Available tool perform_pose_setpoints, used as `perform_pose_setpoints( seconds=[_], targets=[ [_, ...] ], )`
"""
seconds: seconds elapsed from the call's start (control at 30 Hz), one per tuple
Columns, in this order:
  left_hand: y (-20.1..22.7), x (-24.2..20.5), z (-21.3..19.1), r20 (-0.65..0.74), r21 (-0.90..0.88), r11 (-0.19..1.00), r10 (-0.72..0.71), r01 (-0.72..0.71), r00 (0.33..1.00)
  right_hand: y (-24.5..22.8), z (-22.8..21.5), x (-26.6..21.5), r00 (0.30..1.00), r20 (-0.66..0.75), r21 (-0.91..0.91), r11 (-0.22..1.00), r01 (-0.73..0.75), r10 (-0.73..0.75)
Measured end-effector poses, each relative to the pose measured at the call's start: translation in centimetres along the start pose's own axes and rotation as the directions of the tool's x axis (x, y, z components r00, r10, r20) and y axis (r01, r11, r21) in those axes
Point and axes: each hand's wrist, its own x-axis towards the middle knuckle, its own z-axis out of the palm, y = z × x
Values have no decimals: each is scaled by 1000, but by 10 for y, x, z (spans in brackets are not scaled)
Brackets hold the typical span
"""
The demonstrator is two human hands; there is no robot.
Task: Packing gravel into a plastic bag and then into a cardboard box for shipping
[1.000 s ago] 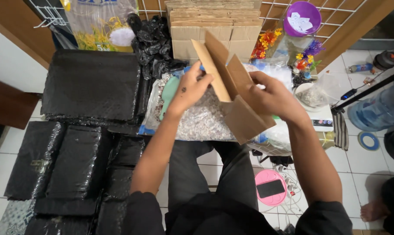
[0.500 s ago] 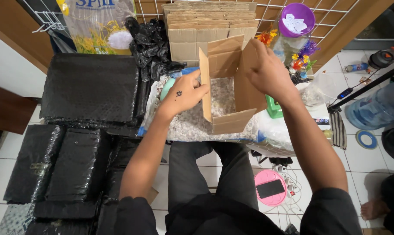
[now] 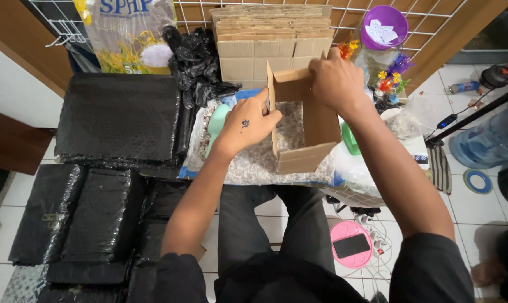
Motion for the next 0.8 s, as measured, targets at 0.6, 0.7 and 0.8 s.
perform_pose_setpoints(
  seconds=[0.6, 0.7, 0.8],
  targets=[
    [5, 45, 70, 170, 308, 890, 297, -337, 940, 9, -32, -68, 968, 223, 150, 977, -150, 114],
    [4, 52, 77, 85, 325, 870, 364, -371, 927, -10, -62, -100, 952, 272, 219, 954, -203, 140],
    [-4, 71, 92, -15, 405, 817, 456, -411, 890, 4, -28, -122, 940, 290, 117, 969, -219, 178]
  ],
)
